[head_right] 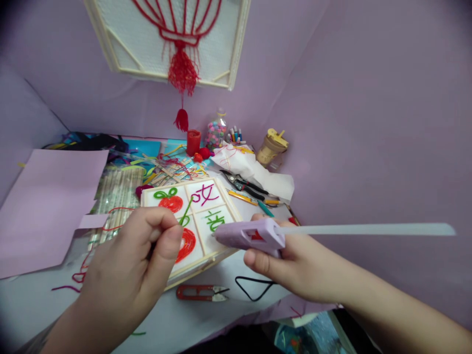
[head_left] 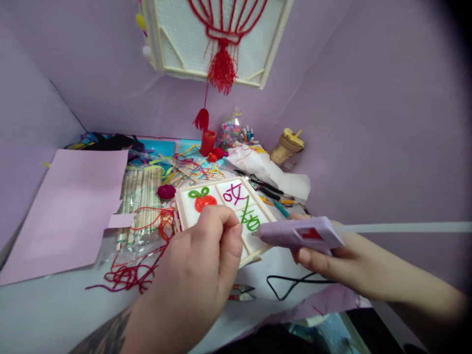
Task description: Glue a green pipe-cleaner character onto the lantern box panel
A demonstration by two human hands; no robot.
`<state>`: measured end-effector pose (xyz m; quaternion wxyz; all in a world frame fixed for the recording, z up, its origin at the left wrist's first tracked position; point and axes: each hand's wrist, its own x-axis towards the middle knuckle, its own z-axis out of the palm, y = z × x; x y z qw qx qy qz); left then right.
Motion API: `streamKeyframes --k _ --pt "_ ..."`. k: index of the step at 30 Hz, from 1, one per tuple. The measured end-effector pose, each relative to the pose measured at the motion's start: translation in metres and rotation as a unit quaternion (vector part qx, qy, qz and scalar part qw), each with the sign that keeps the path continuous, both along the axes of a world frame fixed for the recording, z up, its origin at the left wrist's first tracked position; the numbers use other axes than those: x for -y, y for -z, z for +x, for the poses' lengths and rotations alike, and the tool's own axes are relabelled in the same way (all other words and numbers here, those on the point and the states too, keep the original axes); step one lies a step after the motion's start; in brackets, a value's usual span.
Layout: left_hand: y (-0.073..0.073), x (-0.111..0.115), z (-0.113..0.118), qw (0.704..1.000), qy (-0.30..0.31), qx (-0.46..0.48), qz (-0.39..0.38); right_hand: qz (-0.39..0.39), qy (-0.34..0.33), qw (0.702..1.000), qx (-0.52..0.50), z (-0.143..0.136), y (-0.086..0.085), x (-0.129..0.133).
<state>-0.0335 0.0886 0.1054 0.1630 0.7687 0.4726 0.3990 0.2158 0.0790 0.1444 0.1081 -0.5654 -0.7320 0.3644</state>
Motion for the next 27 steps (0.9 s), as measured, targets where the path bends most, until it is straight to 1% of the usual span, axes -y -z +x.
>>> streamKeyframes --k 7,18,22,27 --pt "0.0019 0.0025 -0.0008 1.000 -0.006 -0.004 0.015 0.003 0.005 1.000 0.009 -0.0011 -0.0012 -0.0005" --pt "0.0004 0.0003 -0.0008 1.000 -0.008 -0.008 0.009 -0.010 0.001 1.000 0.004 -0.0003 -0.0013 -0.0002" --pt "0.0003 0.0002 -0.0006 1.000 -0.009 -0.002 0.013 -0.001 -0.006 1.000 0.003 -0.0005 -0.0023 -0.0002" --pt "0.0016 0.0001 -0.0004 1.000 -0.008 -0.001 0.022 -0.014 -0.017 1.000 -0.006 0.0004 -0.0022 0.0004"
